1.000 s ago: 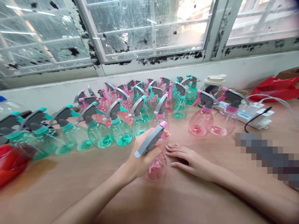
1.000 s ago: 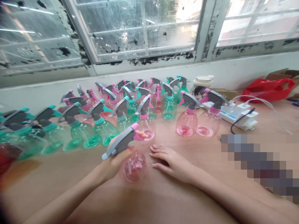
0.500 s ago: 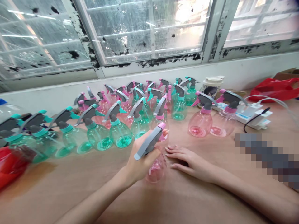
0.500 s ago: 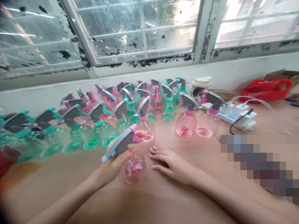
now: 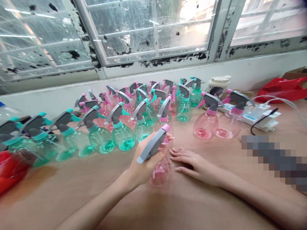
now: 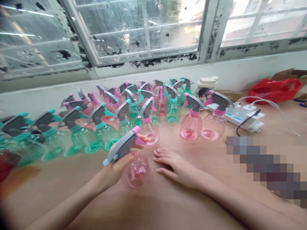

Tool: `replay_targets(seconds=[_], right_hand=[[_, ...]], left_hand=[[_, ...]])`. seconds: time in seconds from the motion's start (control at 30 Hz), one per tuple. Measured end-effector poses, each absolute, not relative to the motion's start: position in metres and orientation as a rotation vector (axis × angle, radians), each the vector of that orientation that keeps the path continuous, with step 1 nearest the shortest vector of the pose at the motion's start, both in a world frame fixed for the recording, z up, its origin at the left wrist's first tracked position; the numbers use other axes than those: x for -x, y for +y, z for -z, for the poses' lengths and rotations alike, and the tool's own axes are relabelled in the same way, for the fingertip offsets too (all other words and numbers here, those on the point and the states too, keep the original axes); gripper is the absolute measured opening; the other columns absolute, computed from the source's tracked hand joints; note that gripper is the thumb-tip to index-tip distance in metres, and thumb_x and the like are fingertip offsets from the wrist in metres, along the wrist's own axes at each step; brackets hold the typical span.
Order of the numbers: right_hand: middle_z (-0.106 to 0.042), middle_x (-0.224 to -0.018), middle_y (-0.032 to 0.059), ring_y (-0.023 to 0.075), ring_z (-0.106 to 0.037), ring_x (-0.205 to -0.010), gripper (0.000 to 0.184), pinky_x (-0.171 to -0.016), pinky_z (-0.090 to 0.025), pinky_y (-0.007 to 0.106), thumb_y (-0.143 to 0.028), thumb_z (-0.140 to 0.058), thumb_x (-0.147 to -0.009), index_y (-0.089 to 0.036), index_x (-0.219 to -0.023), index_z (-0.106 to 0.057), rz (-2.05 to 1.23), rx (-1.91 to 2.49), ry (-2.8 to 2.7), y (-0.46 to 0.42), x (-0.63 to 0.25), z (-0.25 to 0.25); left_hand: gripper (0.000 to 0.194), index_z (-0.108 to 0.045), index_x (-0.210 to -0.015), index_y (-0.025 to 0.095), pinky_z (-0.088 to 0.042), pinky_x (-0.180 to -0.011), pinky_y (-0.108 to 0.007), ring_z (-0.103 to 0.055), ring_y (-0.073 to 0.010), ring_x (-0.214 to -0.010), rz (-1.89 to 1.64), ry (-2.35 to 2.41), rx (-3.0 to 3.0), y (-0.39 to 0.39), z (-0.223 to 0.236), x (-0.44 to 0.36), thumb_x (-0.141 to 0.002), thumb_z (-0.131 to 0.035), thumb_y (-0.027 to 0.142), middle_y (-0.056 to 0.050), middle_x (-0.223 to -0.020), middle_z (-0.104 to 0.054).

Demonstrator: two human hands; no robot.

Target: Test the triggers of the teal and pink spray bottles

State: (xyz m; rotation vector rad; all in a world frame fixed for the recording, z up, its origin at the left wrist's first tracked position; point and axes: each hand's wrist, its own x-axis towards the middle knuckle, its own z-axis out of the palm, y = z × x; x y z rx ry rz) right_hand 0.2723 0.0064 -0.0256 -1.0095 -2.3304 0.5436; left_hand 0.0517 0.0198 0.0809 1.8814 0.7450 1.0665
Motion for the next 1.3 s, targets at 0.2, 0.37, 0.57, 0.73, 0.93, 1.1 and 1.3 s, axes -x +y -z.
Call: replay_targets(seconds=[0.2, 0.37, 0.57, 0.73, 0.93, 1.1, 1.3], right_hand=[[-0.058, -0.139, 0.0091, 0.0249, -0.049, -0.133, 0.042, -0.114, -0.038, 0.046, -0.040, -0.056, -0.096, -0.024, -0.134, -0.058, -0.553, 1.001, -2.297, 0.006, -0.272, 0.026], [-0.056, -0.141, 0.0093, 0.0242, -0.048, -0.134, 0.042, -0.114, -0.037, 0.045, -0.041, -0.053, -0.097, -0.022, -0.134, -0.057, -0.538, 1.016, -2.330, 0.006, -0.273, 0.027], [-0.057, -0.140, 0.0096, 0.0246, -0.048, -0.134, 0.042, -0.114, -0.037, 0.046, -0.041, -0.054, -0.096, -0.023, -0.134, -0.057, -0.547, 0.998, -2.319, 0.006, -0.273, 0.027], [-0.057, -0.141, 0.0098, 0.0249, -0.048, -0.134, 0.042, -0.114, -0.036, 0.047, -0.041, -0.054, -0.096, -0.023, -0.135, -0.057, -0.560, 0.996, -2.313, 0.007, -0.273, 0.027], [-0.057, -0.140, 0.0097, 0.0257, -0.048, -0.134, 0.042, -0.114, -0.036, 0.048, -0.041, -0.055, -0.096, -0.024, -0.135, -0.057, -0.566, 1.002, -2.311, 0.007, -0.274, 0.027], [-0.056, -0.141, 0.0096, 0.0254, -0.048, -0.134, 0.043, -0.114, -0.036, 0.048, -0.041, -0.054, -0.096, -0.024, -0.135, -0.057, -0.574, 1.000, -2.319, 0.006, -0.273, 0.025], [-0.055, -0.142, 0.0095, 0.0244, -0.048, -0.134, 0.043, -0.115, -0.035, 0.047, -0.041, -0.053, -0.097, -0.022, -0.135, -0.057, -0.568, 1.008, -2.333, 0.006, -0.274, 0.024]], left_hand=[[0.023, -0.064, -0.094, 0.022, -0.051, -0.073, -0.033, -0.064, -0.0219, -0.083, -1.079, 0.786, -1.926, 0.019, -0.086, -0.053, -0.076, -0.052, 0.014, -0.004, -0.097, -0.069], [0.010, -0.060, -0.079, 0.021, -0.047, -0.063, -0.031, -0.055, -0.0165, -0.063, -1.087, 0.833, -1.992, 0.020, -0.088, -0.053, -0.073, -0.053, 0.017, 0.000, -0.076, -0.061], [0.004, -0.056, -0.076, 0.020, -0.046, -0.064, -0.031, -0.058, -0.0184, -0.069, -1.077, 0.819, -1.967, 0.021, -0.085, -0.051, -0.076, -0.052, 0.021, -0.001, -0.075, -0.059], [0.014, -0.060, -0.083, 0.022, -0.045, -0.065, -0.032, -0.055, -0.0182, -0.063, -1.106, 0.895, -2.028, 0.022, -0.083, -0.051, -0.073, -0.051, 0.018, 0.001, -0.069, -0.057], [0.023, -0.064, -0.096, 0.021, -0.048, -0.068, -0.031, -0.058, -0.0180, -0.068, -1.108, 0.915, -2.012, 0.018, -0.081, -0.052, -0.077, -0.053, 0.018, -0.002, -0.084, -0.066], [0.012, -0.061, -0.086, 0.020, -0.048, -0.066, -0.032, -0.059, -0.0185, -0.066, -1.116, 0.956, -1.977, 0.018, -0.079, -0.051, -0.078, -0.054, 0.019, -0.002, -0.080, -0.066], [0.002, -0.054, -0.077, 0.021, -0.046, -0.063, -0.032, -0.055, -0.0169, -0.062, -1.121, 0.950, -1.967, 0.018, -0.078, -0.051, -0.076, -0.054, 0.019, 0.001, -0.070, -0.058]])
